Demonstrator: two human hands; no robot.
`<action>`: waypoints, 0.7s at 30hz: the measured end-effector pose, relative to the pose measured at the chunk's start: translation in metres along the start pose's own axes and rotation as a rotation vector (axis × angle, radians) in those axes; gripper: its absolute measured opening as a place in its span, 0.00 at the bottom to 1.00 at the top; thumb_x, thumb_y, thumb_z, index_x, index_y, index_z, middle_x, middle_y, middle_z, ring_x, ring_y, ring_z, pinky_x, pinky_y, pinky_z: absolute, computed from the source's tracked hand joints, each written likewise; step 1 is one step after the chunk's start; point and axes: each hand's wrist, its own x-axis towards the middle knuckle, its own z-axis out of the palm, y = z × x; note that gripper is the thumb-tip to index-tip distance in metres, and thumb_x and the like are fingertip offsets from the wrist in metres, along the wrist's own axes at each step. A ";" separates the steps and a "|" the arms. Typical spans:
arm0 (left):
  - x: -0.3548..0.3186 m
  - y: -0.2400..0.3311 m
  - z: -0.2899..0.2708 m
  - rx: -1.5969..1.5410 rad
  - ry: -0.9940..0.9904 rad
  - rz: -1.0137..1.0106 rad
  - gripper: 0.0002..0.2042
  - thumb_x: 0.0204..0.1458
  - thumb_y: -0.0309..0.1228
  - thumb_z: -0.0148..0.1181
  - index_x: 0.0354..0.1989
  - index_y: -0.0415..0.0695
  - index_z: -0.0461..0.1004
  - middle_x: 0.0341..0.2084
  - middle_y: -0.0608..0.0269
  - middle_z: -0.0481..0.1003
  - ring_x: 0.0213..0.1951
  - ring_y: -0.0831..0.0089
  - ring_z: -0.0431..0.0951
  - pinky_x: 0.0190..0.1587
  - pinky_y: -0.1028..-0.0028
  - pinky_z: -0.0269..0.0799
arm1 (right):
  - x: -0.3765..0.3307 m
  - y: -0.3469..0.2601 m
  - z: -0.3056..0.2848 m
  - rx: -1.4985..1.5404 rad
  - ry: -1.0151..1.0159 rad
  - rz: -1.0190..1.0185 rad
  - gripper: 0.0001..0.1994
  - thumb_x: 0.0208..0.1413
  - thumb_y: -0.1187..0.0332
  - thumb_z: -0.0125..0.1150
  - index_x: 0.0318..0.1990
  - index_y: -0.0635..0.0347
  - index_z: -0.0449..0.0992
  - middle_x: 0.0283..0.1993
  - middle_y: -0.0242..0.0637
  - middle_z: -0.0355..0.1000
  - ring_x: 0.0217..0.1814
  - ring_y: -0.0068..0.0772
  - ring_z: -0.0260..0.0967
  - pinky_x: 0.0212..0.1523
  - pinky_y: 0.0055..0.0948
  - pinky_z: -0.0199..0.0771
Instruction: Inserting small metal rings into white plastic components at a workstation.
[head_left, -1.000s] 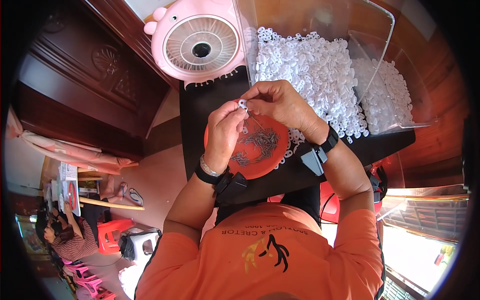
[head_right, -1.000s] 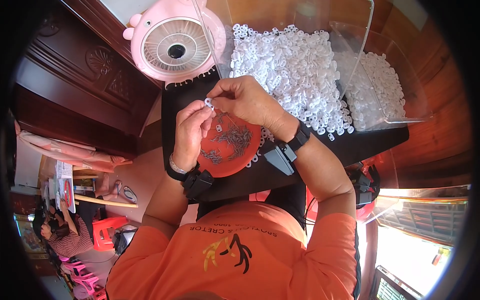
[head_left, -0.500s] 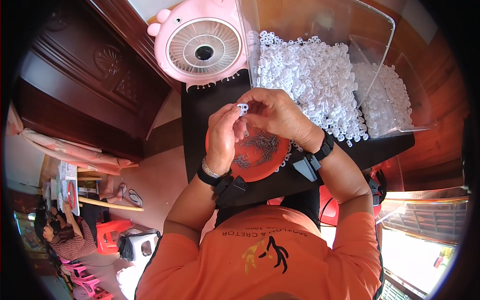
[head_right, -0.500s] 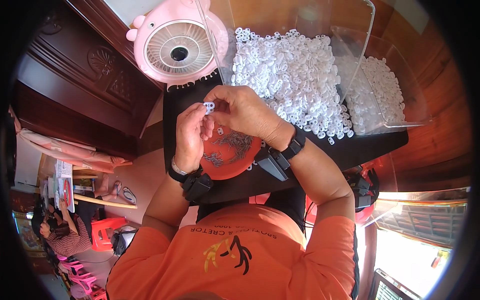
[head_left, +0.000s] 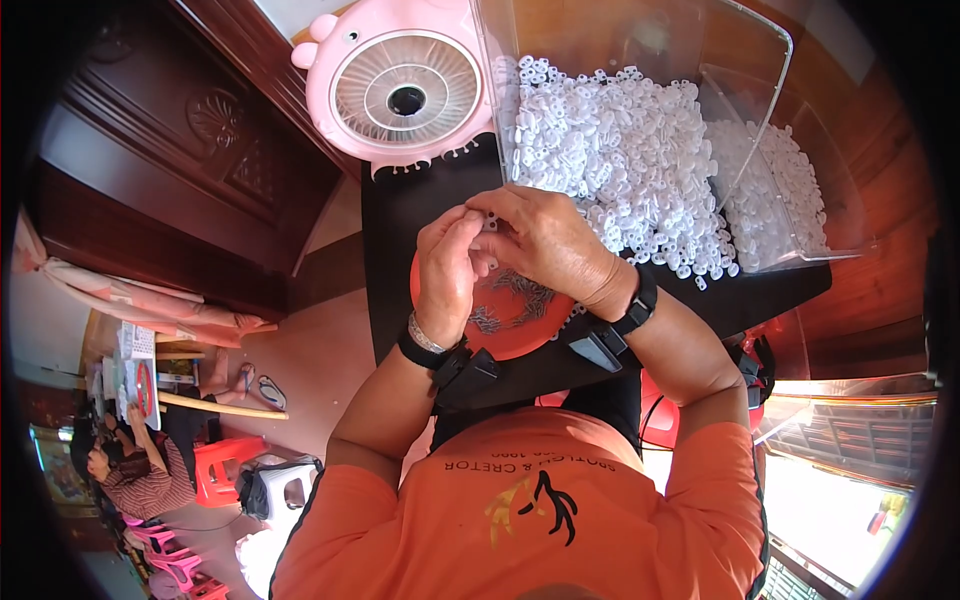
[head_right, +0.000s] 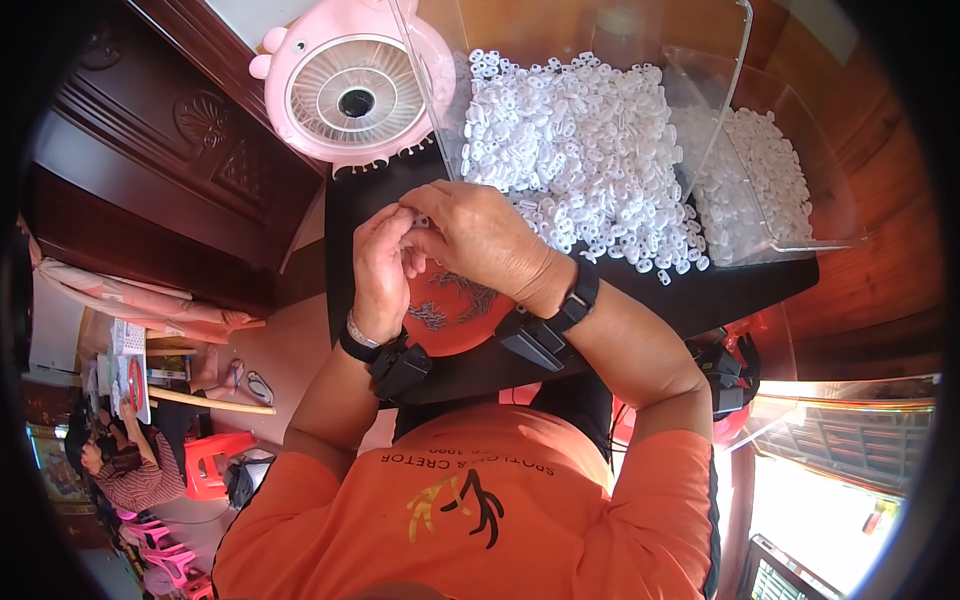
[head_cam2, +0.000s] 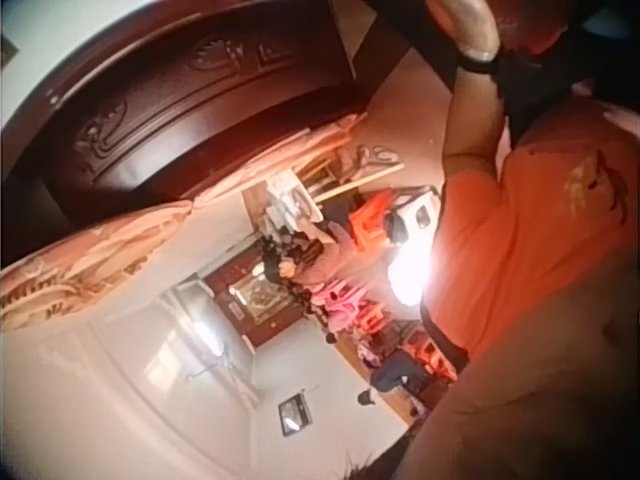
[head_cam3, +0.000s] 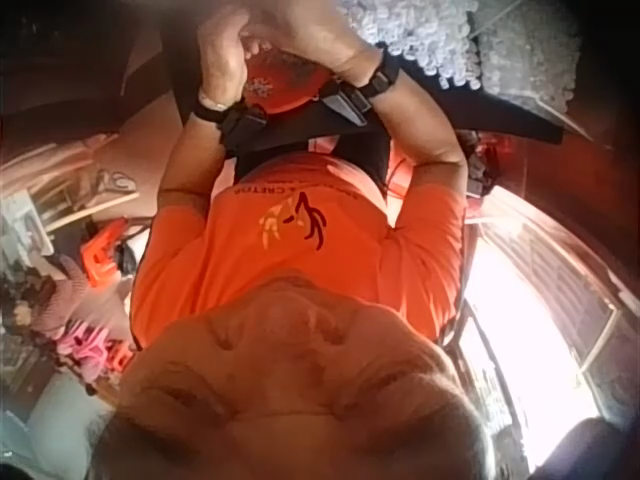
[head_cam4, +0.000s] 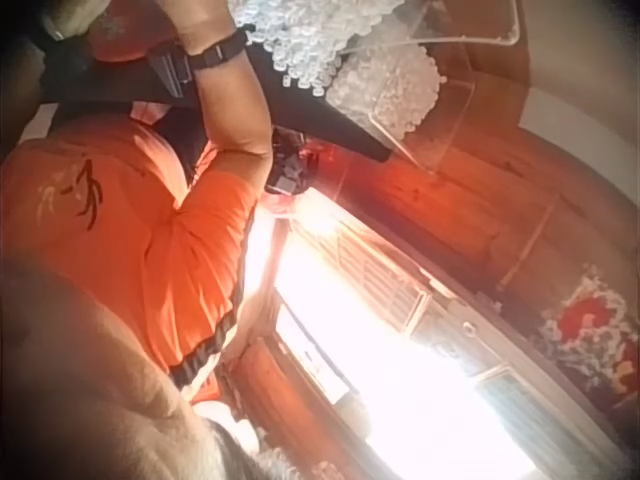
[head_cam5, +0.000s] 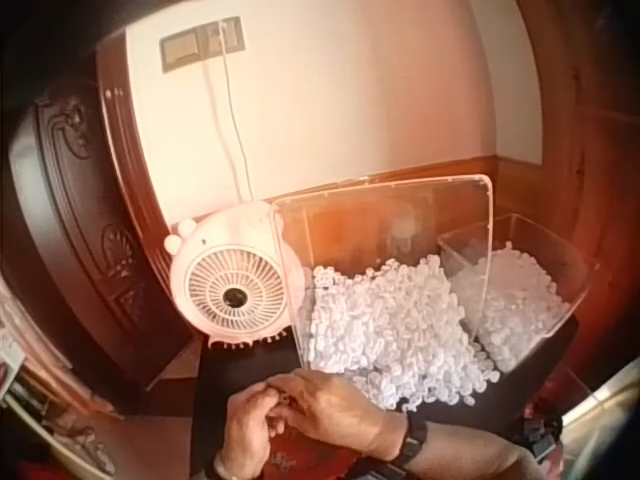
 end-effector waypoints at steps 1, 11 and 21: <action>0.000 0.000 0.000 0.001 0.000 0.000 0.11 0.54 0.35 0.49 0.30 0.41 0.73 0.14 0.71 0.68 0.16 0.85 0.63 0.19 0.85 0.56 | 0.000 0.000 0.000 0.001 0.000 0.000 0.14 0.43 0.70 0.64 0.38 0.65 0.73 0.32 0.45 0.73 0.33 0.47 0.72 0.35 0.35 0.74; -0.006 0.003 0.000 -0.008 0.016 0.104 0.11 0.53 0.34 0.48 0.26 0.40 0.71 0.14 0.69 0.68 0.15 0.84 0.61 0.19 0.83 0.54 | -0.001 -0.008 -0.004 0.085 0.022 -0.028 0.12 0.47 0.68 0.64 0.37 0.62 0.73 0.29 0.43 0.73 0.30 0.47 0.72 0.30 0.36 0.73; -0.014 0.010 0.007 0.030 0.037 0.158 0.11 0.54 0.32 0.46 0.22 0.41 0.67 0.14 0.67 0.68 0.15 0.83 0.60 0.18 0.83 0.53 | -0.001 -0.011 -0.004 0.027 0.059 -0.114 0.09 0.47 0.68 0.63 0.34 0.60 0.72 0.27 0.40 0.72 0.28 0.44 0.72 0.28 0.35 0.72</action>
